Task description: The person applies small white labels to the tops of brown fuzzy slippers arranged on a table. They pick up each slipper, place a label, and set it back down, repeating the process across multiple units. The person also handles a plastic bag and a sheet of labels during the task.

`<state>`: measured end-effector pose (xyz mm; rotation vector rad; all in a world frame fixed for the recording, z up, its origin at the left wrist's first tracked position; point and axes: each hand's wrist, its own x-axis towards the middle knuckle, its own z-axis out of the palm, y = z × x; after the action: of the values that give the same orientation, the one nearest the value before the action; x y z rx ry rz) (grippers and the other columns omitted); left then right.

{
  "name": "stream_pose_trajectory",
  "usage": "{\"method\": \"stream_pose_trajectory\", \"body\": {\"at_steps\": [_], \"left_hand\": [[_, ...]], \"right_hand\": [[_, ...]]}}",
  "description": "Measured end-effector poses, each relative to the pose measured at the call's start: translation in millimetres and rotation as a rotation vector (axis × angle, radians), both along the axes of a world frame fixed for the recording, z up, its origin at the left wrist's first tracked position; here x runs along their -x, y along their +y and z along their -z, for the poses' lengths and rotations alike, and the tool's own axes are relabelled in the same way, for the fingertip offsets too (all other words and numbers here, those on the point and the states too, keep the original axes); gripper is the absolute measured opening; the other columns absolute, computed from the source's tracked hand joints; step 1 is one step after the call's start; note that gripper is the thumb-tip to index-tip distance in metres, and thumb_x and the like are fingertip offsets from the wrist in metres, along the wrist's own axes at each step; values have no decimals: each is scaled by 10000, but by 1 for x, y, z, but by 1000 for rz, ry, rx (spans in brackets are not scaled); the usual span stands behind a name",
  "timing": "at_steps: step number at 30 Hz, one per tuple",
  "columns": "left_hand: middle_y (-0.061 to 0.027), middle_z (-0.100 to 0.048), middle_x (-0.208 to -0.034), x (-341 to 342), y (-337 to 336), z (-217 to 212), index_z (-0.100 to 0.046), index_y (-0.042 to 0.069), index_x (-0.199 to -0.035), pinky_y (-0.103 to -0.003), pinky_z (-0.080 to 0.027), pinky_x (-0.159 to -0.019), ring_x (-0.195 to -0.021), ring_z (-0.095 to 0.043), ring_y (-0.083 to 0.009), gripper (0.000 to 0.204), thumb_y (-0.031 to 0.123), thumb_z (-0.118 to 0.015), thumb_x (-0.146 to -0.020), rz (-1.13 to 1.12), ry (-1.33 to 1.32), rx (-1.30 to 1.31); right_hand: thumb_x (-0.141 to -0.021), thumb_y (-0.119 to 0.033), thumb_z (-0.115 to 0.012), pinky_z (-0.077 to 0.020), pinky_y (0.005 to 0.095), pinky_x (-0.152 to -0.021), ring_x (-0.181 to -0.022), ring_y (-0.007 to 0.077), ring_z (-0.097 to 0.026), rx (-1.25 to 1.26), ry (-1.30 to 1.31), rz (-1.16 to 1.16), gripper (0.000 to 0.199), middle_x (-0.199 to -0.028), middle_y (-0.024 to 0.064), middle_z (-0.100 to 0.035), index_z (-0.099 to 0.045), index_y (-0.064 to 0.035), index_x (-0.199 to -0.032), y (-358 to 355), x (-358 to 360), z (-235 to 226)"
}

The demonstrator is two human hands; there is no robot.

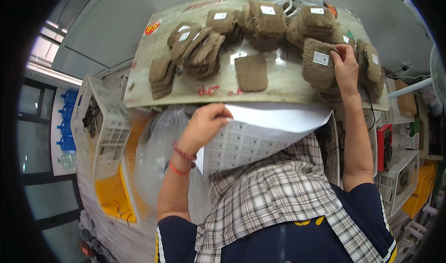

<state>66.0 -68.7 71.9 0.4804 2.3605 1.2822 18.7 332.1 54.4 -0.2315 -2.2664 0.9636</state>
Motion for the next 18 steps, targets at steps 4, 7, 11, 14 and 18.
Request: {"method": "stream_pose_trajectory", "body": {"at_steps": [4, 7, 11, 14, 18], "left_hand": [[-20, -665, -838, -6, -4, -14, -666, -12, -934, -251, -480, -737, -788, -583, -92, 122, 1, -623, -820, -5, -88, 22], [-18, -662, -840, -9, -5, -18, -665, -15, -930, -245, -478, -730, -787, -578, -90, 118, 4, -626, -819, 8, -112, 10], [-19, -656, -833, -12, -6, -22, -658, -19, -918, -240, -473, -719, -784, -572, -85, 111, -3, -628, -812, -4, -96, 36], [-16, -651, -824, -16, -5, -22, -656, -14, -906, -243, -470, -711, -777, -568, -86, 103, -9, -627, -807, -28, -78, 37], [-16, -646, -817, -10, -5, -9, -655, -12, -898, -246, -470, -705, -770, -565, -87, 97, -13, -624, -806, -51, -111, 7]], "right_hand": [[-851, -106, -671, -468, 394, -931, -1033, 322, -601, -467, 196, -164, 300, -1093, 124, -654, -624, -68, -1145, -73, -47, -18], [-763, -79, -718, -468, 351, -766, -879, 247, -622, -281, 123, -539, 108, -916, 56, -663, -703, -91, -869, -156, -98, -10], [-733, -87, -731, -470, 342, -736, -772, 228, -611, -263, 164, -565, 115, -817, 33, -625, -692, -85, -840, -197, -121, 1], [-727, -87, -735, -471, 336, -702, -731, 213, -601, -289, 213, -552, 120, -790, 26, -610, -688, -84, -837, -200, -123, 9], [-718, -74, -739, -465, 331, -661, -711, 214, -594, -297, 255, -547, 121, -773, 28, -601, -671, -82, -818, -199, -119, 15]]}}
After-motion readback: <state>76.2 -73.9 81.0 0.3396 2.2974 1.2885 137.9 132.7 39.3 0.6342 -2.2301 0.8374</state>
